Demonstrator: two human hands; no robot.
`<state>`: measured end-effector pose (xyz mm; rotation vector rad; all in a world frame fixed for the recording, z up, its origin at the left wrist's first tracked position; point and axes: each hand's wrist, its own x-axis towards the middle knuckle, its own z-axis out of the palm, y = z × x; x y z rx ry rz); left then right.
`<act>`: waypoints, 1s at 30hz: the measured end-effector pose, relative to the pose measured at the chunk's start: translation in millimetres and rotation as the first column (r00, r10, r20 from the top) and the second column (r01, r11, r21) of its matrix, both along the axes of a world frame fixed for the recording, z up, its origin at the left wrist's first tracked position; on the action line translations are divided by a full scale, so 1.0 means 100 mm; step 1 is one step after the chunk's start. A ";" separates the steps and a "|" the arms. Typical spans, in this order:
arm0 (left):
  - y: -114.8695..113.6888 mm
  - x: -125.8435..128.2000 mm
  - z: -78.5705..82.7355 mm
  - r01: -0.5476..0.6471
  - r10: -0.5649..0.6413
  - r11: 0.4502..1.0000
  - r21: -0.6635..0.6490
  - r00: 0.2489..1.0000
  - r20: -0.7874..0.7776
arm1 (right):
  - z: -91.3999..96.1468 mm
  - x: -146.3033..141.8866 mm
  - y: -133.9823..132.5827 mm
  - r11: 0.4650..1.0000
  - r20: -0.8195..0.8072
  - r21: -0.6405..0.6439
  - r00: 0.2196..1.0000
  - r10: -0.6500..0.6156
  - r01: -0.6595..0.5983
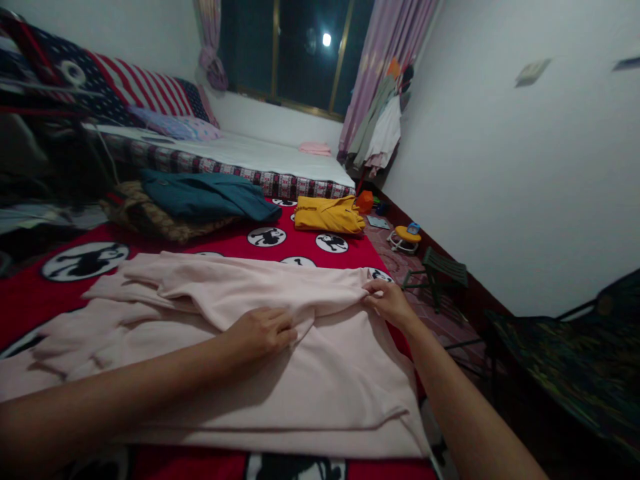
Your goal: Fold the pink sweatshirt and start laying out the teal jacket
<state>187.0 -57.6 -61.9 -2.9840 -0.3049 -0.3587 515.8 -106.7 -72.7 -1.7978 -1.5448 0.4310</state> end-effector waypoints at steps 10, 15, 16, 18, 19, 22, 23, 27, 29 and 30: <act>0.05 -0.12 0.14 -0.032 0.016 0.939 -0.342 0.999 -0.049 | 0.04 0.07 0.16 0.986 0.157 -0.066 0.978 -0.140 0.152; 0.08 -0.03 0.37 0.003 -0.030 0.884 -0.468 0.998 -0.051 | 0.12 -0.08 0.28 0.923 0.327 -0.139 0.896 -0.299 0.359; 0.09 0.00 0.38 -0.002 -0.001 0.883 -0.468 1.000 -0.006 | 0.12 -0.13 0.29 0.913 0.366 -0.144 0.878 -0.308 0.381; 0.14 0.05 0.35 -0.028 0.073 0.900 -0.435 0.994 0.087 | 0.14 -0.22 0.28 0.889 0.456 -0.166 0.832 -0.315 0.428; 0.17 0.08 0.30 -0.040 0.091 0.911 -0.411 0.990 0.104 | 0.15 -0.28 0.27 0.872 0.507 -0.189 0.805 -0.307 0.451; 0.23 0.11 0.07 -0.069 0.075 0.928 -0.367 0.997 0.004 | 0.25 -0.47 0.27 0.862 0.628 -0.174 0.728 -0.275 0.476; 0.24 0.11 -0.01 -0.076 0.068 0.928 -0.366 0.997 -0.035 | 0.30 -0.56 0.29 0.886 0.652 -0.114 0.707 -0.275 0.450; 0.23 0.13 -0.17 -0.082 0.074 0.934 -0.348 0.997 -0.035 | 0.36 -1.06 0.45 0.982 0.509 0.178 0.849 -0.141 0.057; 0.24 0.13 -0.18 -0.060 0.065 0.945 -0.323 0.998 0.005 | 0.26 -1.34 0.53 0.976 0.310 0.174 0.948 0.070 -0.129; 0.24 0.11 -0.17 -0.044 0.052 0.947 -0.317 0.999 0.017 | 0.17 -1.46 0.56 0.970 0.215 0.151 0.964 0.156 -0.191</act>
